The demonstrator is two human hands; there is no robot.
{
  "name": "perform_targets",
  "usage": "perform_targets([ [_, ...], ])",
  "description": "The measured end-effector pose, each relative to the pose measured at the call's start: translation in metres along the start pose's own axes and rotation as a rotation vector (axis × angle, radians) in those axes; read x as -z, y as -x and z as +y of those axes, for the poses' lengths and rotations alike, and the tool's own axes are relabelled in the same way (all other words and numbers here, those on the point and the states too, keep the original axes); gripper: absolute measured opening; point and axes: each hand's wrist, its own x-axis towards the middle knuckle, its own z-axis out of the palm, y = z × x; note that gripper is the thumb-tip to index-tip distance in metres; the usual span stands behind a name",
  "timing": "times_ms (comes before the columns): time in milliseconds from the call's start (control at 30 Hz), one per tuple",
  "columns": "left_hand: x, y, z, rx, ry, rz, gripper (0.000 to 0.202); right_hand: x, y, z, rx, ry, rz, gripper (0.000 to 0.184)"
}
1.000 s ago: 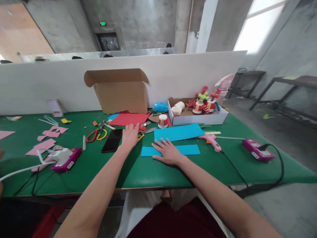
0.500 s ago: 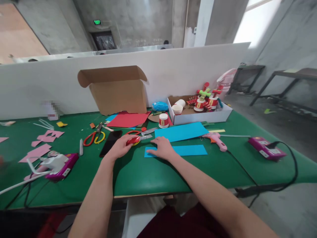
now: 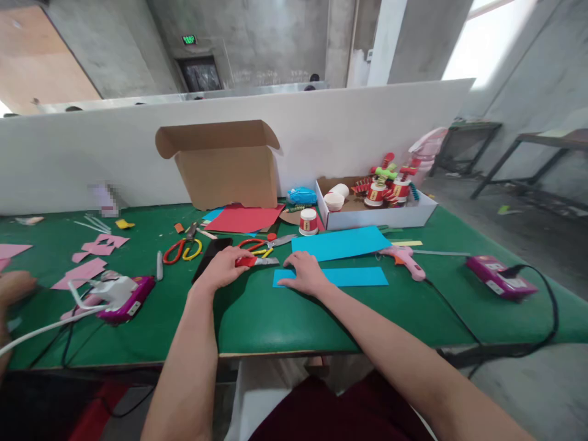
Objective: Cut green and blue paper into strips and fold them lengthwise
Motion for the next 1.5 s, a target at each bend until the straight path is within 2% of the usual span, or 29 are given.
perform_targets([
  [267,0.003,0.003,-0.005,-0.041,0.03,-0.097,0.032,-0.004,0.0,0.003,0.007,-0.022,0.024,0.057],
  [500,0.001,0.001,-0.013,-0.032,-0.032,-0.059,0.031,-0.004,0.0,0.003,0.008,-0.028,0.019,0.059],
  [667,0.002,0.001,-0.01,-0.055,-0.008,-0.087,0.03,-0.006,0.0,0.005,0.018,-0.025,0.028,0.059],
  [1000,0.005,0.003,-0.006,-0.025,0.047,-0.073,0.031,-0.007,0.0,0.007,0.047,-0.011,0.036,0.057],
  [1267,0.003,0.002,-0.01,-0.03,0.033,-0.094,0.032,-0.008,0.0,0.009,0.061,-0.003,0.043,0.056],
  [1500,0.002,0.004,-0.008,-0.021,0.083,-0.06,0.033,-0.005,0.001,0.007,0.046,-0.016,0.031,0.055],
])
